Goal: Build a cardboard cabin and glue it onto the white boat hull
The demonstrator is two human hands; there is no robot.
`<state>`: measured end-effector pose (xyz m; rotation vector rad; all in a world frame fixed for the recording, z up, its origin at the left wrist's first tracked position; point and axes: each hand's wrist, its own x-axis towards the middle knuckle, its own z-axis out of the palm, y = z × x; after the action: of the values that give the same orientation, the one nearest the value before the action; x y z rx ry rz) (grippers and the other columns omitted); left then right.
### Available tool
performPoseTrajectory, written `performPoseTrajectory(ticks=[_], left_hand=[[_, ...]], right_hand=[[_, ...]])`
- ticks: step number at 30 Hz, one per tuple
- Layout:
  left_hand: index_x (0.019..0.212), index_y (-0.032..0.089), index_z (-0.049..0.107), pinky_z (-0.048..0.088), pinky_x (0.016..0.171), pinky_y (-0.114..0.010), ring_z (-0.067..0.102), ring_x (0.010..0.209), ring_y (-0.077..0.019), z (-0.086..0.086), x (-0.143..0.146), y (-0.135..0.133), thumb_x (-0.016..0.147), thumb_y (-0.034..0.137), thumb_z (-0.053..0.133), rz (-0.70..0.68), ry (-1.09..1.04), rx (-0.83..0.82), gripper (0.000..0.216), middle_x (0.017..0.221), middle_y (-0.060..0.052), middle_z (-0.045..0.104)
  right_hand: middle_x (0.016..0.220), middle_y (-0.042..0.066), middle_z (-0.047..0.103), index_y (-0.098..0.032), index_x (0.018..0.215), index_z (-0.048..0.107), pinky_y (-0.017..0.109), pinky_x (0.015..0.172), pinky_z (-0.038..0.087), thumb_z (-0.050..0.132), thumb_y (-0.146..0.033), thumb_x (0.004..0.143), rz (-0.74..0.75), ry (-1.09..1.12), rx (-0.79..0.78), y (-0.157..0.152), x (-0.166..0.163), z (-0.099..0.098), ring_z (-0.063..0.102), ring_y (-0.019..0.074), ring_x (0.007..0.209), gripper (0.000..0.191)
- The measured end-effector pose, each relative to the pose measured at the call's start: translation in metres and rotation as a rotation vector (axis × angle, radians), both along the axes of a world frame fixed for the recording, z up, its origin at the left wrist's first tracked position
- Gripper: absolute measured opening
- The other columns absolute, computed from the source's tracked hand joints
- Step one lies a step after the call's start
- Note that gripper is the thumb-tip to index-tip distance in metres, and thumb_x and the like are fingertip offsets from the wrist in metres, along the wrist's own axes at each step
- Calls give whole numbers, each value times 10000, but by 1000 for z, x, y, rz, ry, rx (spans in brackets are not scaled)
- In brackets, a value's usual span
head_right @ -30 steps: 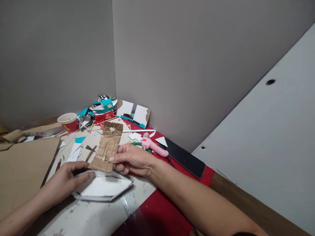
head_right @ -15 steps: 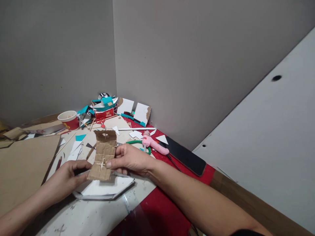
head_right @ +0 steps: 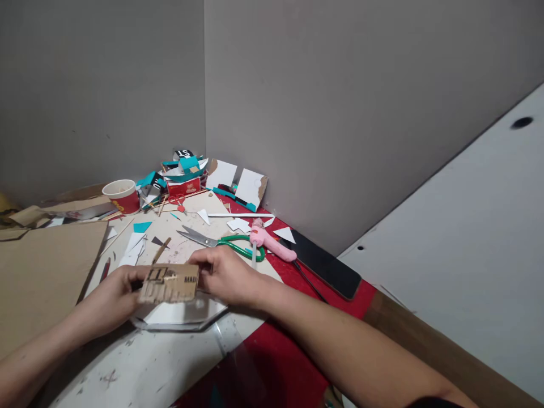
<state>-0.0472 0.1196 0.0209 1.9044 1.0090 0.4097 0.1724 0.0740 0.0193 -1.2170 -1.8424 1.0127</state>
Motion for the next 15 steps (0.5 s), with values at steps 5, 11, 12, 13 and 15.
performPoseTrajectory(ticks=[5,11,12,13,15], left_hand=[[784,199,740,491,631,-268,643,739,-206,1,0,-1,755,249,507,-21,36,-31,240,786,-18,734],[891,214,753,487,707,-288,650,802,-212,3,-1,-1,755,210,507,-45,54,-4,282,851,-24,742],[921,219,754,486,719,-294,650,809,-214,3,0,-1,742,200,514,-50,55,0,300,861,-25,744],[944,223,753,485,721,-297,649,811,-218,3,0,-2,726,191,525,-55,56,3,317,864,-25,744],[958,226,754,487,714,-300,651,813,-226,2,0,-2,694,178,547,-59,50,9,339,868,-27,744]], right_hand=[[735,25,664,-150,808,677,222,622,434,590,-81,798,43,-164,363,0,1,-1,572,114,645,112],[761,49,660,-163,856,636,269,655,427,505,-106,853,135,-368,542,0,4,-2,560,153,707,143],[770,52,657,-165,866,628,275,662,425,500,-114,859,151,-403,547,0,5,-2,557,158,722,138],[776,52,653,-167,872,620,279,666,423,496,-122,863,161,-431,550,0,5,-3,552,161,730,132],[774,47,639,-172,871,611,279,667,417,495,-128,864,171,-469,550,0,6,-3,540,161,731,124]])
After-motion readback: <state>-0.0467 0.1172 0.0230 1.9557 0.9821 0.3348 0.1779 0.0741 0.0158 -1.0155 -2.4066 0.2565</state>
